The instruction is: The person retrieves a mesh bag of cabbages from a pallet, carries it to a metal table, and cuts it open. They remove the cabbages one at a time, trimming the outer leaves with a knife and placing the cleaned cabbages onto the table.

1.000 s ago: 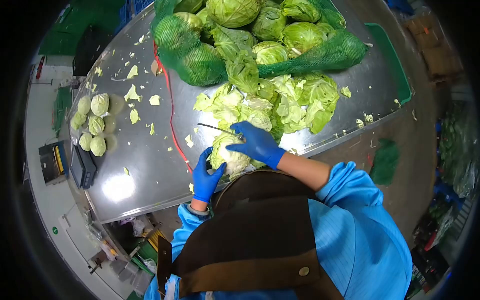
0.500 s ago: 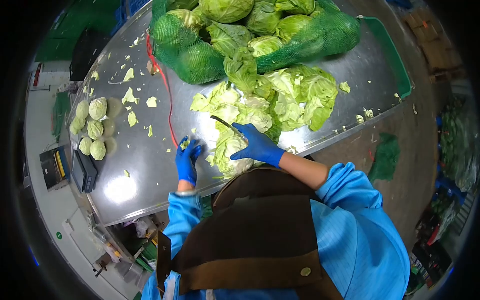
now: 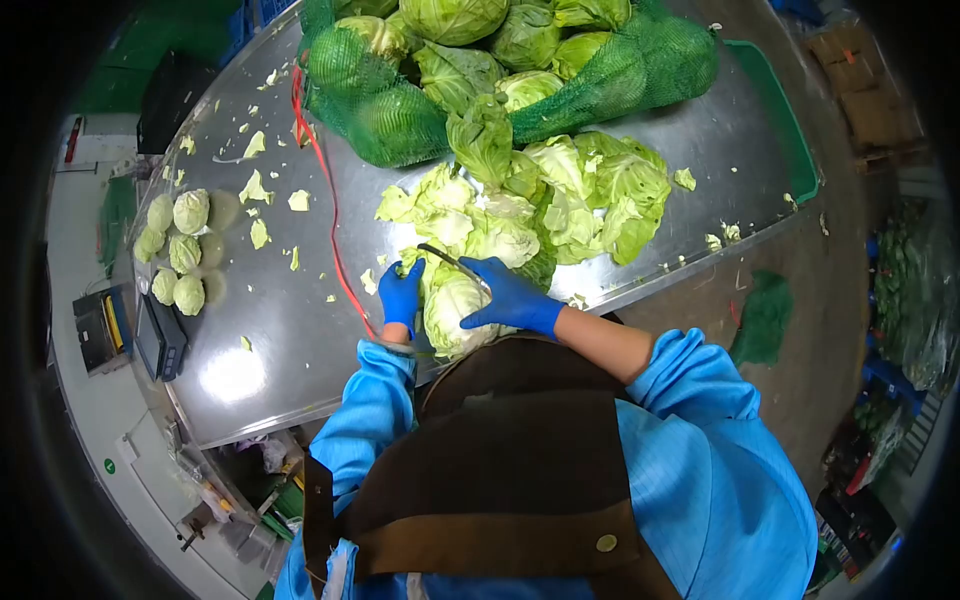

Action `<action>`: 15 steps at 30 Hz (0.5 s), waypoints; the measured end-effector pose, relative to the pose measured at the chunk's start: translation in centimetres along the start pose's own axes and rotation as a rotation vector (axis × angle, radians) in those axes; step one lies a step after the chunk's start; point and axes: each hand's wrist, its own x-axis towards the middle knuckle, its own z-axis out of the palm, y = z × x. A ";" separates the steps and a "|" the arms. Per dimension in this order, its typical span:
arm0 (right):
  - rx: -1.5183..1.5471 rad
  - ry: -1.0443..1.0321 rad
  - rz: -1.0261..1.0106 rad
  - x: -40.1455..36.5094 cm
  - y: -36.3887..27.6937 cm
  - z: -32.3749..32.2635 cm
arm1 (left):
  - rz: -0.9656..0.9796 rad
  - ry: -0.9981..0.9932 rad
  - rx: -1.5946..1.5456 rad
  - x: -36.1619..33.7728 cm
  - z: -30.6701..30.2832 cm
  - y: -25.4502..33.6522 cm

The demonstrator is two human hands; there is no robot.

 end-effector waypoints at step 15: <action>0.051 0.249 0.057 3.9 1.6 -0.3 | -0.294 -0.221 -0.490 -8.7 -1.7 4.4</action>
